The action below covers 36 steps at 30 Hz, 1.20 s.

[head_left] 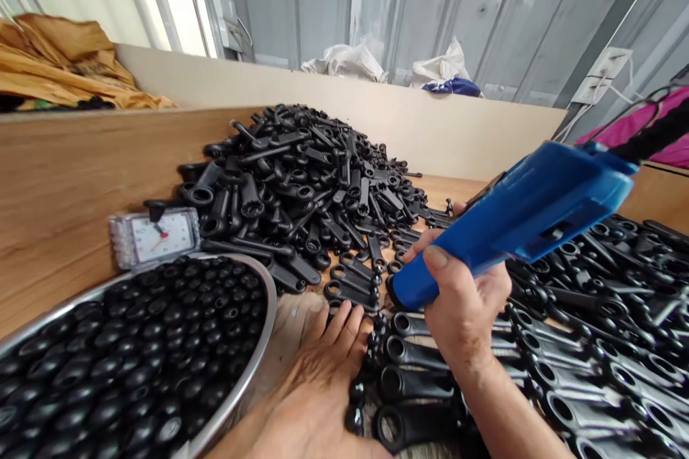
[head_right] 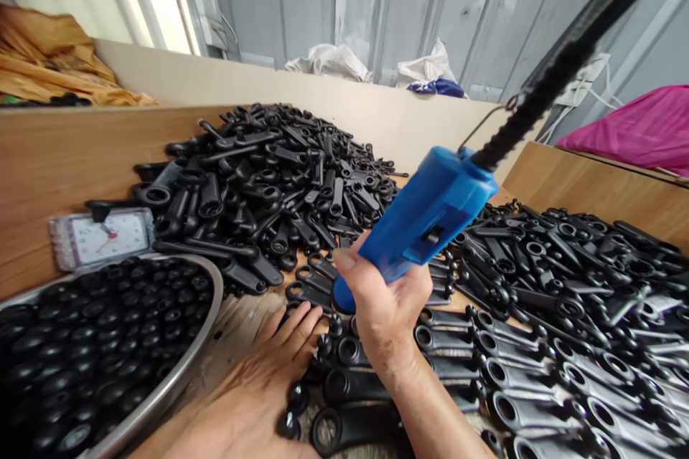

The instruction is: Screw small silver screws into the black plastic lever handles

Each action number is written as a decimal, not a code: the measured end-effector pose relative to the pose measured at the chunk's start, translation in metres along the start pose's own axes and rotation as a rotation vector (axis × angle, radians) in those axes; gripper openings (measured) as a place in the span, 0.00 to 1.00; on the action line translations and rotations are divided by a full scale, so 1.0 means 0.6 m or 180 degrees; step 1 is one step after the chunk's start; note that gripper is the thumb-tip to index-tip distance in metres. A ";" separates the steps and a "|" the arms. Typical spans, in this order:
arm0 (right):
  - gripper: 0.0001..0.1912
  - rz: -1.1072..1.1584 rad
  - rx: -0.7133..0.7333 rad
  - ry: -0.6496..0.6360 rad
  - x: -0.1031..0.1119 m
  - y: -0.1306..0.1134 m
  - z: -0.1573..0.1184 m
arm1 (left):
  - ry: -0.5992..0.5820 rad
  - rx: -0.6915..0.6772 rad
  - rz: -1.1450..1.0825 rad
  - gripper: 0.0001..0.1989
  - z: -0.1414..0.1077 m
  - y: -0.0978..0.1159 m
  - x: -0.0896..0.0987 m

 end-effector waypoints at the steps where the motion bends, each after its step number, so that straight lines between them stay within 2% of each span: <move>1: 0.07 0.0022 0.0050 -0.0010 0.000 -0.004 0.000 | -0.0140 0.0066 -0.0144 0.60 -0.004 0.005 0.007; 5: 0.07 0.0077 0.0174 0.0105 0.008 -0.019 -0.002 | -0.0430 0.0274 -0.0285 0.65 -0.011 0.015 0.032; 12: 0.10 0.0308 0.0209 -0.0047 0.017 -0.044 -0.011 | -0.0757 0.0595 -0.0170 0.69 -0.017 0.001 0.024; 20: 0.17 0.0486 -0.0166 0.0200 0.047 -0.039 -0.007 | -0.0971 0.0628 0.0028 0.72 -0.020 0.005 0.029; 28: 0.17 0.0446 -0.0361 0.0232 0.053 -0.041 -0.003 | -0.0866 0.0688 -0.0019 0.72 -0.023 -0.002 0.023; 33: 0.18 0.0445 -0.0247 0.0128 0.048 -0.042 -0.004 | -0.0581 0.0557 -0.0080 0.74 -0.023 -0.013 0.014; 36: 0.17 0.0441 -0.0254 0.0138 0.046 -0.039 -0.005 | -0.0227 0.0478 -0.0040 0.76 -0.046 -0.009 0.025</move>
Point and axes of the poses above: each hand's wrist, its own z-axis towards the middle knuckle, its own x-axis out of the back of the hand, y = z × x, the point moved 10 cm from there along z, towards the middle knuckle, and after that the axes turned 14 degrees about -x, right-handed, at the moved point
